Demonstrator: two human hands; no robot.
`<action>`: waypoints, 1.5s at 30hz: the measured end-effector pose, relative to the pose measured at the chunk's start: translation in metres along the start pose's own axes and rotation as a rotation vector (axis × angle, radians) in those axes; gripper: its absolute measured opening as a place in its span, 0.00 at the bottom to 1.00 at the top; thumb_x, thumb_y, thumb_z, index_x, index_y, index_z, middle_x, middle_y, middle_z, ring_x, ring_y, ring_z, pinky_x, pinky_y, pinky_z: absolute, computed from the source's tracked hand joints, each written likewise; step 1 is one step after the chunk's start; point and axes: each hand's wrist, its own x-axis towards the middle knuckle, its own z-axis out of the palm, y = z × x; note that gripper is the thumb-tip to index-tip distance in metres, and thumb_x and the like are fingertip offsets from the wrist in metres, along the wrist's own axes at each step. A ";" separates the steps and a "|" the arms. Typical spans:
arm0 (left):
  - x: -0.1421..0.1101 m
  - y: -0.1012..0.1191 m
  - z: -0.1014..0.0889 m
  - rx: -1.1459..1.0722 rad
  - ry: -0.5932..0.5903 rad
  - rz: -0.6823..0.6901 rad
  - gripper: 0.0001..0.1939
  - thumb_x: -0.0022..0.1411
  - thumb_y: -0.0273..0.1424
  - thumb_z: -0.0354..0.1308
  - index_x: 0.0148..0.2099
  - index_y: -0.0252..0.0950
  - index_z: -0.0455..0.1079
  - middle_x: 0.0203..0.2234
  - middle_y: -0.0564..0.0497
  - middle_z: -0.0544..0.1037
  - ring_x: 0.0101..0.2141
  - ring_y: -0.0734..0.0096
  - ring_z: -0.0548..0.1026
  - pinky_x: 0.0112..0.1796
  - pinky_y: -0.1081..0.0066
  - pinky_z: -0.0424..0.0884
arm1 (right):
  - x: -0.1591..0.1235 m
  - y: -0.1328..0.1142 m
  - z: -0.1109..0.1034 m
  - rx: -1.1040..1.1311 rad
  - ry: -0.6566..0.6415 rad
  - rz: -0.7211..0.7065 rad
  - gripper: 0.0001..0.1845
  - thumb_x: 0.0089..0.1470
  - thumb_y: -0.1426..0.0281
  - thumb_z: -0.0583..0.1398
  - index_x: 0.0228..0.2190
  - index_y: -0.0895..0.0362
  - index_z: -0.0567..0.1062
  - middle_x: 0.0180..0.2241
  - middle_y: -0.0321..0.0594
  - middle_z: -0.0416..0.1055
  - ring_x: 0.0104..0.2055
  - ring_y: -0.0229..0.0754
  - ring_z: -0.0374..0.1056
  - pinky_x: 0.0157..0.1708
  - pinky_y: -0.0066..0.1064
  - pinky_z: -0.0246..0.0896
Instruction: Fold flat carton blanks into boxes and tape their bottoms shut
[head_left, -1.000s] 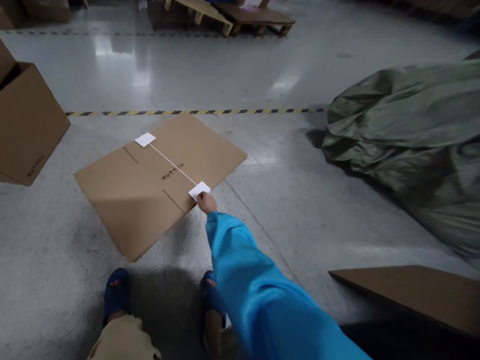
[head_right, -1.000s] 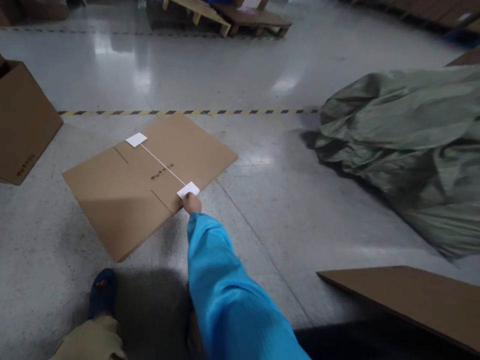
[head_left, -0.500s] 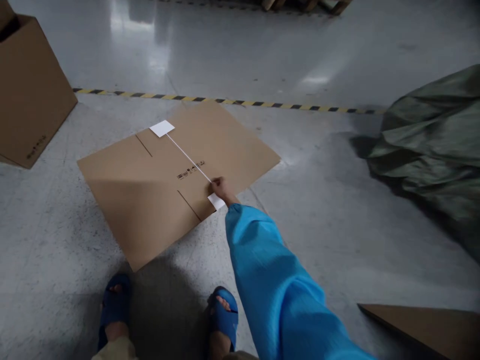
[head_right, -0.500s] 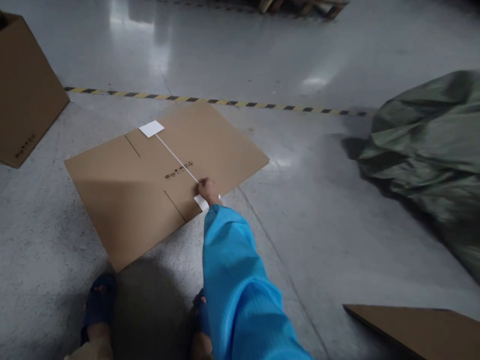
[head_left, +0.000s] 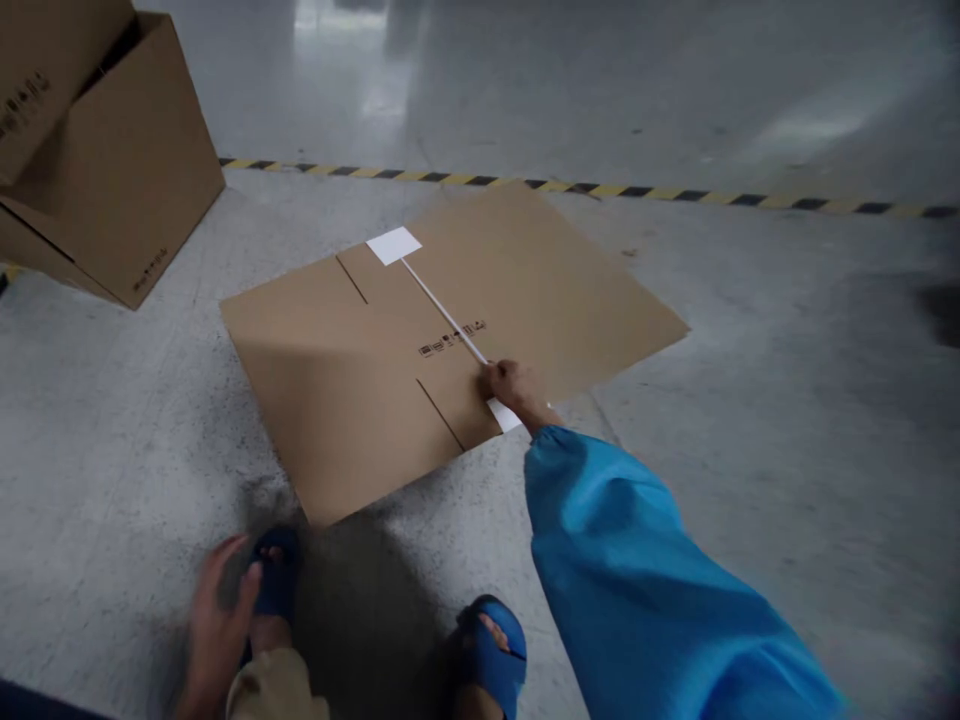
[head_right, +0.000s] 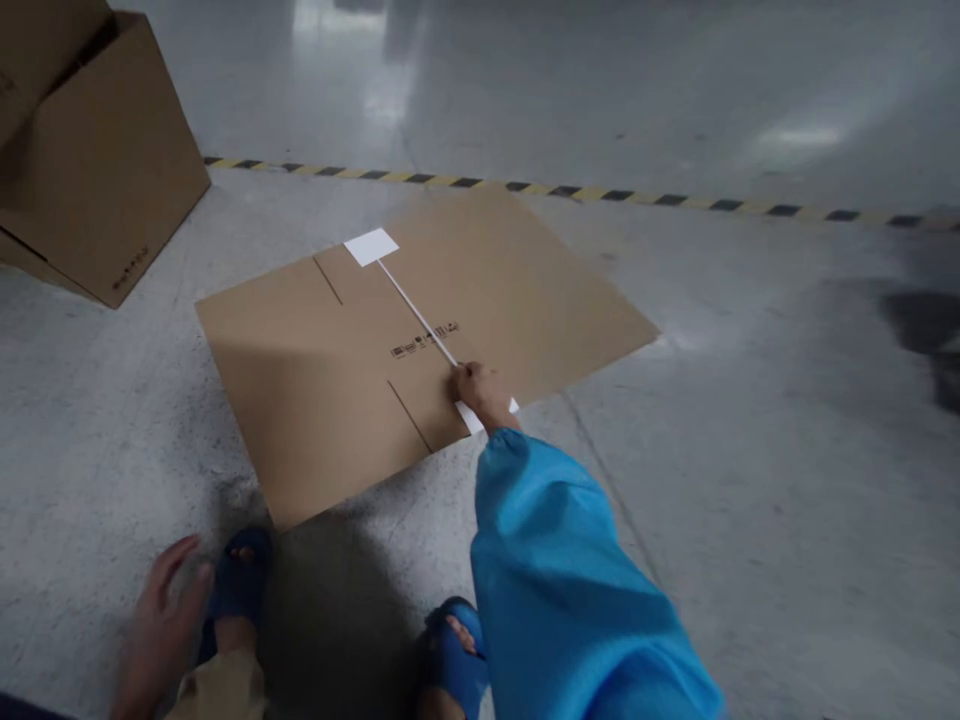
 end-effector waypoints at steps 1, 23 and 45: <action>0.007 0.006 0.003 0.004 0.001 0.070 0.21 0.72 0.41 0.52 0.60 0.36 0.70 0.59 0.39 0.70 0.59 0.50 0.69 0.58 0.48 0.68 | -0.003 -0.002 -0.002 -0.002 -0.005 -0.002 0.19 0.68 0.65 0.51 0.41 0.63 0.79 0.42 0.58 0.76 0.45 0.54 0.73 0.40 0.38 0.63; 0.061 -0.048 -0.014 0.369 0.045 0.273 0.27 0.73 0.37 0.44 0.68 0.28 0.62 0.68 0.29 0.55 0.68 0.37 0.52 0.62 0.37 0.53 | -0.208 -0.074 0.087 0.756 -0.429 -0.238 0.07 0.51 0.70 0.63 0.22 0.55 0.72 0.22 0.34 0.71 0.26 0.38 0.65 0.29 0.29 0.56; 0.034 0.012 0.066 0.255 -0.136 0.376 0.25 0.71 0.37 0.54 0.68 0.37 0.65 0.69 0.39 0.57 0.69 0.46 0.52 0.65 0.44 0.54 | -0.215 -0.097 0.116 1.375 -0.539 0.150 0.11 0.54 0.71 0.65 0.41 0.54 0.73 0.30 0.35 0.78 0.29 0.36 0.72 0.36 0.30 0.71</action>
